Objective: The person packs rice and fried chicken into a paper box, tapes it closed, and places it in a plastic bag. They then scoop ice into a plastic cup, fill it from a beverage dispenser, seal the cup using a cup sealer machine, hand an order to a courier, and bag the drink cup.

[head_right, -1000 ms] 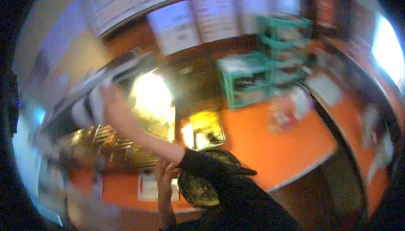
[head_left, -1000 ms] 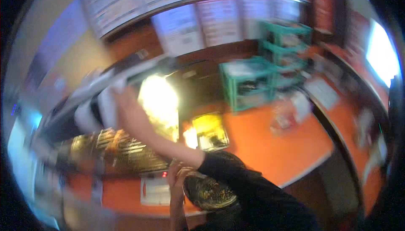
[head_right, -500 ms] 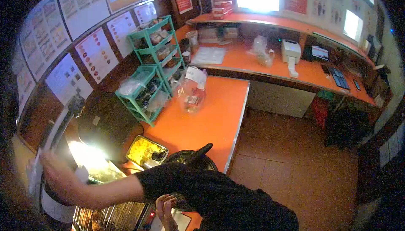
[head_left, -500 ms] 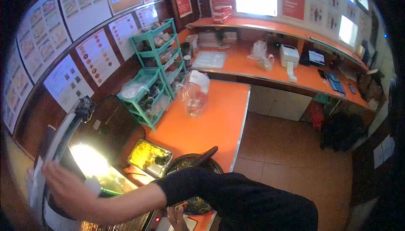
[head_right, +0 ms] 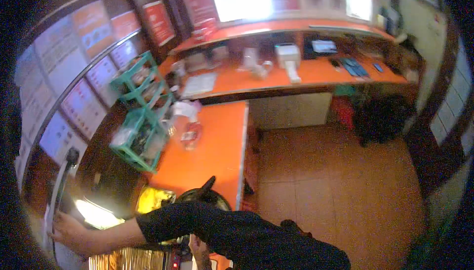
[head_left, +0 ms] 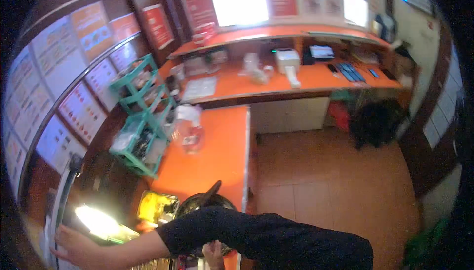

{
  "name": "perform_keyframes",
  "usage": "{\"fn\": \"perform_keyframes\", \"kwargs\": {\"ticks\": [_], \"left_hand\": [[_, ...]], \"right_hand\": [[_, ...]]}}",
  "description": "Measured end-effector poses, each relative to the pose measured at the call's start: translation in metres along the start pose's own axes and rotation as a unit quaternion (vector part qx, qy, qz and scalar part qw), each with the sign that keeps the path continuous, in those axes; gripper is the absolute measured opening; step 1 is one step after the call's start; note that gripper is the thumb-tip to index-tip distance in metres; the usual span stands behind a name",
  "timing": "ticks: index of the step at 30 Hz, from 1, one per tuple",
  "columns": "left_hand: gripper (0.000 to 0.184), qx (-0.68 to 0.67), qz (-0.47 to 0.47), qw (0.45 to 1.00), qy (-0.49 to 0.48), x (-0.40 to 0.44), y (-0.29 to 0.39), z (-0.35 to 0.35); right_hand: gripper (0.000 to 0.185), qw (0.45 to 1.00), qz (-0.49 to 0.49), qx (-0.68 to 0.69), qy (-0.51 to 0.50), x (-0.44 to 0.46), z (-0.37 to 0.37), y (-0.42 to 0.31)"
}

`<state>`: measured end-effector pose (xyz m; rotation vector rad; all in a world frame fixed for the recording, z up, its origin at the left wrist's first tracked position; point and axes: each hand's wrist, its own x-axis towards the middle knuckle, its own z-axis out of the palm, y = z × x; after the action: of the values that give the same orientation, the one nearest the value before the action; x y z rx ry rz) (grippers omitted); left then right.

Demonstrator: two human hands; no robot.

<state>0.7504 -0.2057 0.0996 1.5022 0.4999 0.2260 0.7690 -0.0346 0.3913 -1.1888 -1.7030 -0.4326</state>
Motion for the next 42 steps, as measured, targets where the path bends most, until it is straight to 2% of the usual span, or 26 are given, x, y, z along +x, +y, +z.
{"fn": "perform_keyframes", "kwargs": {"ticks": [3, 4, 6, 7, 8, 9, 11, 12, 13, 15, 16, 17, 18, 20, 22, 23, 25, 28, 30, 32, 34, 36, 38, 39, 40, 42], "left_hand": [[0.032, 0.065, -0.005, 0.989, -0.132, 0.009, -0.019, 0.022], [0.032, 0.089, -0.002, 0.980, -0.180, 0.012, -0.026, 0.031], [0.032, 0.145, 0.010, 0.947, -0.287, 0.012, -0.042, 0.058], [0.032, 0.176, 0.020, 0.922, -0.344, 0.007, -0.052, 0.071], [0.032, 0.208, 0.041, 0.889, -0.405, 0.001, -0.056, 0.093], [0.032, 0.225, 0.064, 0.855, -0.463, -0.010, -0.062, 0.115], [0.038, 0.189, 0.064, 0.793, -0.575, -0.046, -0.064, 0.162], [0.038, 0.191, 0.069, 0.771, -0.604, -0.076, -0.058, 0.188], [0.039, 0.236, 0.081, 0.702, -0.668, -0.110, -0.051, 0.213], [0.041, 0.224, 0.110, 0.574, -0.780, -0.182, -0.074, 0.250], [0.041, 0.227, 0.108, 0.519, -0.817, -0.221, -0.079, 0.268], [0.041, 0.256, 0.057, 0.468, -0.844, -0.263, -0.083, 0.283], [0.041, 0.288, 0.010, 0.414, -0.863, -0.309, -0.091, 0.300], [0.044, 0.305, 0.061, 0.280, -0.908, -0.401, -0.154, 0.337], [0.047, 0.322, 0.118, 0.061, -0.937, -0.491, -0.211, 0.357], [0.047, 0.321, 0.109, 0.051, -0.939, -0.530, -0.236, 0.361], [0.046, 0.278, 0.064, -0.101, -0.953, -0.606, -0.287, 0.375], [0.045, 0.191, 0.028, -0.289, -0.938, -0.701, -0.338, 0.381], [0.043, 0.181, 0.015, -0.308, -0.934, -0.773, -0.355, 0.403], [0.041, 0.187, 0.030, -0.286, -0.939, -0.855, -0.374, 0.429], [0.039, 0.191, 0.060, -0.259, -0.945, -0.936, -0.391, 0.466], [0.037, 0.197, 0.083, -0.240, -0.947, -1.010, -0.402, 0.501], [0.035, 0.199, 0.096, -0.230, -0.948, -1.072, -0.399, 0.538], [0.034, 0.195, 0.090, -0.219, -0.952, -1.097, -0.398, 0.549], [0.034, 0.193, 0.083, -0.207, -0.956, -1.124, -0.400, 0.562], [0.032, 0.197, 0.077, -0.187, -0.959, -1.172, -0.393, 0.588]], "right_hand": [[0.051, 0.972, -0.133, -0.040, 0.189, -0.049, -0.041, 0.011], [0.050, 0.948, -0.127, -0.159, 0.246, -0.079, -0.061, 0.030], [0.058, 0.986, 0.094, -0.123, 0.056, -0.164, -0.141, 0.033], [0.052, 0.924, 0.071, -0.360, 0.106, -0.227, -0.153, 0.051], [0.056, 0.918, 0.234, -0.318, 0.053, -0.290, -0.175, 0.044], [0.042, 0.878, 0.364, -0.311, 0.021, -0.346, -0.200, 0.004], [0.023, 0.726, 0.601, -0.319, -0.099, -0.458, -0.253, -0.079], [0.026, 0.737, 0.567, -0.362, -0.074, -0.567, -0.246, -0.119], [0.029, 0.742, 0.531, -0.405, -0.049, -0.675, -0.239, -0.160], [0.028, 0.474, 0.799, -0.273, 0.249, -0.673, -0.271, -0.353], [0.027, 0.364, 0.830, -0.313, 0.284, -0.682, -0.288, -0.432], [0.028, 0.242, 0.851, -0.338, 0.321, -0.695, -0.277, -0.511], [0.026, 0.179, 0.807, -0.425, 0.368, -0.712, -0.258, -0.581], [0.025, 0.069, 0.754, -0.504, 0.415, -0.750, -0.207, -0.706], [0.023, 0.086, 0.633, -0.518, 0.569, -0.776, -0.156, -0.815], [0.023, 0.075, 0.637, -0.512, 0.571, -0.778, -0.134, -0.858], [0.024, 0.034, 0.608, -0.423, 0.671, -0.774, -0.109, -0.936], [0.026, 0.137, 0.483, -0.411, 0.761, -0.752, -0.083, -1.026], [0.027, 0.175, 0.467, -0.448, 0.742, -0.779, -0.088, -1.113], [0.030, 0.234, 0.506, -0.493, 0.668, -0.783, -0.127, -1.214], [0.028, 0.244, 0.478, -0.483, 0.692, -0.798, -0.172, -1.318], [0.028, 0.108, 0.449, -0.563, 0.686, -0.819, -0.204, -1.419], [0.051, 0.227, 0.350, -0.440, 0.795, -0.929, -0.206, -1.622], [0.051, 0.140, 0.386, -0.543, 0.732, -0.867, -0.229, -1.600], [0.051, 0.101, 0.402, -0.586, 0.696, -0.836, -0.258, -1.597], [0.050, 0.088, 0.401, -0.616, 0.672, -0.825, -0.297, -1.644]]}}
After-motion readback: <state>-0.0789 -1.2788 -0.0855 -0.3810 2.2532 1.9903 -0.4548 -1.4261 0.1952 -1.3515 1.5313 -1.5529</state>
